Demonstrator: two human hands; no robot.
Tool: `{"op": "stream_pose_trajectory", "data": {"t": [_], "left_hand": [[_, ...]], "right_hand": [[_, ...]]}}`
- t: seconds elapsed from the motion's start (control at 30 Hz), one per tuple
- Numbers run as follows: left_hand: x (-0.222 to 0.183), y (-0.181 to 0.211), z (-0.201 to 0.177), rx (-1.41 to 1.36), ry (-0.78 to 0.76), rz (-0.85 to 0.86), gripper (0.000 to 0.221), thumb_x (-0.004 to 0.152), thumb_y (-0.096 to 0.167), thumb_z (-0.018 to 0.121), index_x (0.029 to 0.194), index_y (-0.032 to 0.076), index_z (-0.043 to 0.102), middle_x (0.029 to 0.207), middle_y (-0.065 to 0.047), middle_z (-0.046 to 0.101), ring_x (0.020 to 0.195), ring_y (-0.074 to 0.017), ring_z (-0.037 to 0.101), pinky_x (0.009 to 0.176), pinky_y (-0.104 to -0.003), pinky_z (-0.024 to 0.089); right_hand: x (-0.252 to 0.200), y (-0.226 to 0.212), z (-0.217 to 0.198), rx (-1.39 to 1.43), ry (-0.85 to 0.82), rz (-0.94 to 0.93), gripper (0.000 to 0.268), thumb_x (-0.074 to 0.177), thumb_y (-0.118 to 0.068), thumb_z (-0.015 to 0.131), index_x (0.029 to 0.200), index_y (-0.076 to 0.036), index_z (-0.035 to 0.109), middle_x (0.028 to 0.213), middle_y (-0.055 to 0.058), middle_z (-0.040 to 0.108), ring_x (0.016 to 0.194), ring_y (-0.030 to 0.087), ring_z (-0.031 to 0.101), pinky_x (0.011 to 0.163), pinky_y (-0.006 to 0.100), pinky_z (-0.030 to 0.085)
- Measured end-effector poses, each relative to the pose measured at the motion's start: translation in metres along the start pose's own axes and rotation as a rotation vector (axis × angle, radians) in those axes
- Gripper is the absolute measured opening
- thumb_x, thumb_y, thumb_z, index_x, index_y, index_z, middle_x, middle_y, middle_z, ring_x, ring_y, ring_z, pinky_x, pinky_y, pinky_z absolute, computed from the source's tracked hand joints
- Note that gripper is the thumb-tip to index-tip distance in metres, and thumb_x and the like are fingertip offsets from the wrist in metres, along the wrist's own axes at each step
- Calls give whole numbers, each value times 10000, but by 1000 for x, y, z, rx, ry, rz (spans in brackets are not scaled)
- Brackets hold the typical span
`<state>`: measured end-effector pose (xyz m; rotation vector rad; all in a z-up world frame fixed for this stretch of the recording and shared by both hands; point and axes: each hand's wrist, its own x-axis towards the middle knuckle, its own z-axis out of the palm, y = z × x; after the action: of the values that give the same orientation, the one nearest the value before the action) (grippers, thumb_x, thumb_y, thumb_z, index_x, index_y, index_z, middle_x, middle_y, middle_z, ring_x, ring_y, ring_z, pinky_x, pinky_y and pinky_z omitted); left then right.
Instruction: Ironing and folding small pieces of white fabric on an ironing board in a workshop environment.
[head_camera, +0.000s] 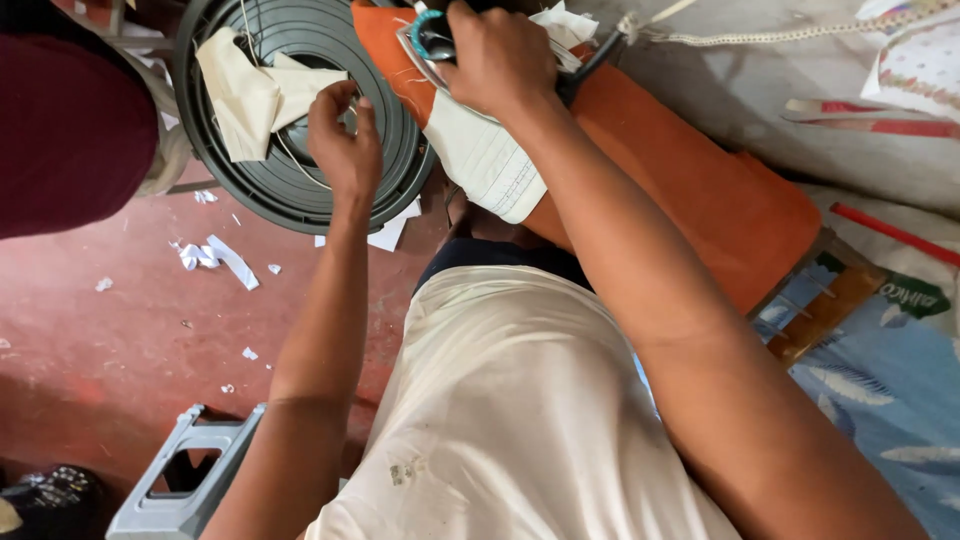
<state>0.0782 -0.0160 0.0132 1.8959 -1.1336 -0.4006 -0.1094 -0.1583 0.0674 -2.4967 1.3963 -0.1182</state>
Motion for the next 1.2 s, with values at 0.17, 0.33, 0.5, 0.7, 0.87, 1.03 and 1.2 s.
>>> {"op": "stream_pose_trajectory", "data": {"t": [0.17,0.33,0.5,0.7,0.87,1.03,1.2], "left_hand": [[-4,37,15,-120,-91,80,491,1074,391,545,1462,96,493,1468,-129,575,1373,-309,560,1135,-452,493],[-3,50,45,-238,-397,167,703,1112,9,441,1697,229,119,1781,-70,211,1681,-312,288,1363,-360,305],[-7,39,71,321,-572,447,674,1151,455,155,1645,19,12,1767,-135,239,1660,-302,274,1319,-557,-36],[-11,48,70,570,-612,539,687,1139,578,248,1673,146,246,1717,-163,192,1594,-314,145,1197,-719,-13],[-12,53,64,628,-618,533,698,1142,612,262,1682,173,219,1725,-139,154,1608,-291,127,1208,-702,-24],[-12,55,66,640,-670,511,719,1126,620,244,1687,179,168,1746,-135,123,1630,-291,108,1201,-690,-81],[-15,43,72,656,-626,513,724,1108,632,214,1683,200,132,1756,-138,142,1629,-302,103,1204,-687,-68]], "right_hand": [[1,3,1,23,-6,60,477,828,-435,887,1089,-131,626,897,190,746,741,503,714,526,631,556],[-14,10,-13,62,-34,220,483,844,-436,901,1077,-112,628,911,228,746,790,503,718,581,625,564],[-42,32,-25,156,-40,398,438,881,-364,813,1145,-85,603,923,213,752,873,495,702,633,604,551],[-84,65,-23,148,104,454,510,900,-364,868,1153,6,625,1001,251,740,912,493,699,647,579,555],[-120,71,-38,156,56,339,551,825,-385,829,1313,-200,649,1043,182,768,897,514,690,646,626,517],[-144,96,-13,27,137,297,495,842,-488,856,1004,-52,687,887,190,754,794,500,693,598,596,497],[-166,98,-20,171,130,478,578,845,-409,837,1286,-81,657,1154,212,731,1032,522,643,707,639,519]]}}
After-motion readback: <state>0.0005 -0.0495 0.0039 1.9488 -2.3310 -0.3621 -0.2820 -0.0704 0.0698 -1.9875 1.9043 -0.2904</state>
